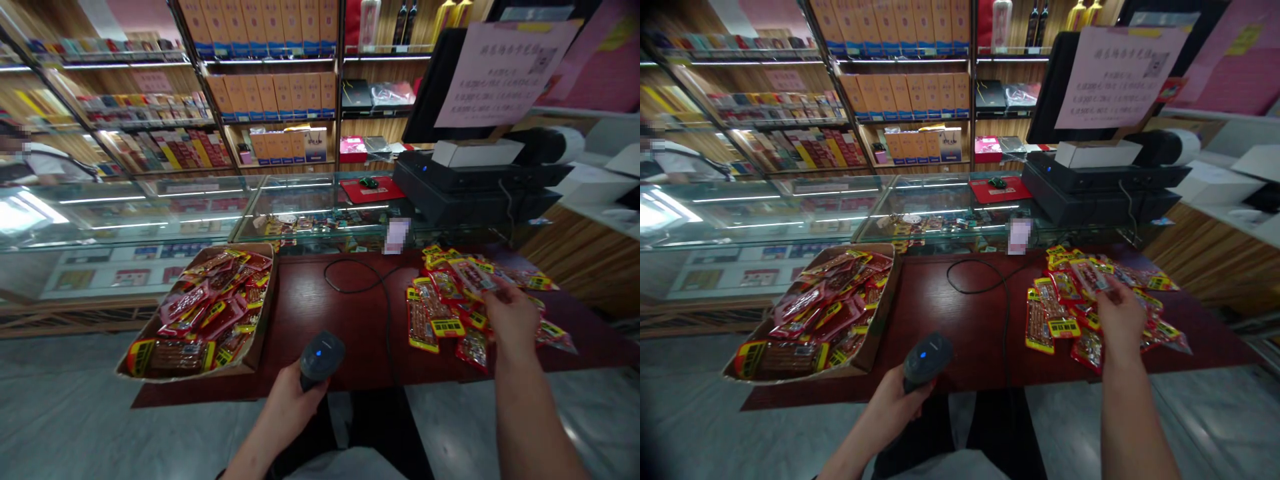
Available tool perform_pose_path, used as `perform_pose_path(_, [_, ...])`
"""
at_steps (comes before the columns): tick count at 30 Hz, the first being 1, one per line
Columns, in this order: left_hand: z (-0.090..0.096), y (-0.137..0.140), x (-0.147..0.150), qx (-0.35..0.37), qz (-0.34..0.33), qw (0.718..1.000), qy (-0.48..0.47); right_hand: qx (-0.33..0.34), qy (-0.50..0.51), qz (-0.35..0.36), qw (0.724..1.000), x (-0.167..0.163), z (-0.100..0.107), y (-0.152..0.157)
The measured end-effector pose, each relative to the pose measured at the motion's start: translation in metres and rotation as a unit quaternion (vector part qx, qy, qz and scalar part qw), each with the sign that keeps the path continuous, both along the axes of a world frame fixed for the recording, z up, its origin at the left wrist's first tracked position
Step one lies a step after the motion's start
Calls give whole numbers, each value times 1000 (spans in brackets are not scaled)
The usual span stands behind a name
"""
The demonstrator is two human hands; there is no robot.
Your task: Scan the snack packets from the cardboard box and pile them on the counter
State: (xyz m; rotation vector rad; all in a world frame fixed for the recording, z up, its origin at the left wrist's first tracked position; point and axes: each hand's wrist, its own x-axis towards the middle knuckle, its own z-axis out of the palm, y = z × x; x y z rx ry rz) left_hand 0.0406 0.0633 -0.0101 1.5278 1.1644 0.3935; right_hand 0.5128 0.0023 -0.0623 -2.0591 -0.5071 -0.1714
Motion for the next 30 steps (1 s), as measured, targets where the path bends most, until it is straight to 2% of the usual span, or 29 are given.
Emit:
perform_pose_path(2, [-1, 0, -2, 1, -2, 1000, 2, -121, -6, -4, 993, 19, 0, -3])
perform_pose_path(4, [-3, 1, -4, 3, -5, 1000, 5, -235, -52, 22, 970, 22, 1, -3])
perform_pose_path(6, [-4, 1, -7, 2, -3, 1000, 5, -276, -128, 24, 952, 10, 3, 1])
perform_pose_path(7, [-5, 1, -9, 2, 1, 1000, 2, -267, -162, 17, 950, -2, 6, 6])
perform_pose_path(9, [-5, 0, -14, -1, 13, 1000, -9, -206, -204, 26, 957, -37, 17, 25])
perform_pose_path(10, [-4, -1, -17, -1, 19, 1000, -17, -163, -217, 62, 961, -61, 25, 40])
perform_pose_path(12, [-2, -2, -23, 6, 27, 999, -37, -74, -216, 206, 951, -121, 45, 78])
perform_pose_path(13, [0, -3, -26, 10, 31, 998, -48, -41, -209, 299, 930, -155, 56, 101])
perform_pose_path(14, [2, -4, -30, 13, 32, 998, -60, -23, -203, 391, 898, -191, 67, 125])
perform_pose_path(16, [6, -6, -36, 19, 36, 996, -81, -30, -194, 563, 803, -266, 84, 174])
perform_pose_path(17, [8, -7, -40, 21, 37, 995, -88, -45, -196, 623, 755, -301, 90, 197])
perform_pose_path(19, [12, -9, -47, 28, 41, 994, -94, -118, -219, 682, 688, -363, 92, 238])
perform_pose_path(20, [14, -10, -50, 32, 46, 994, -95, -171, -233, 685, 669, -388, 89, 254])
perform_pose_path(22, [15, -12, -58, 33, 60, 993, -94, -229, -241, 675, 659, -425, 77, 277])
perform_pose_path(24, [13, -13, -66, 31, 77, 992, -94, -260, -240, 658, 665, -445, 62, 288])
perform_pose_path(27, [7, -13, -75, 28, 101, 990, -90, -280, -245, 630, 682, -453, 46, 291])
perform_pose_path(30, [3, -11, -78, 22, 106, 991, -81, -281, -246, 595, 712, -451, 40, 288])
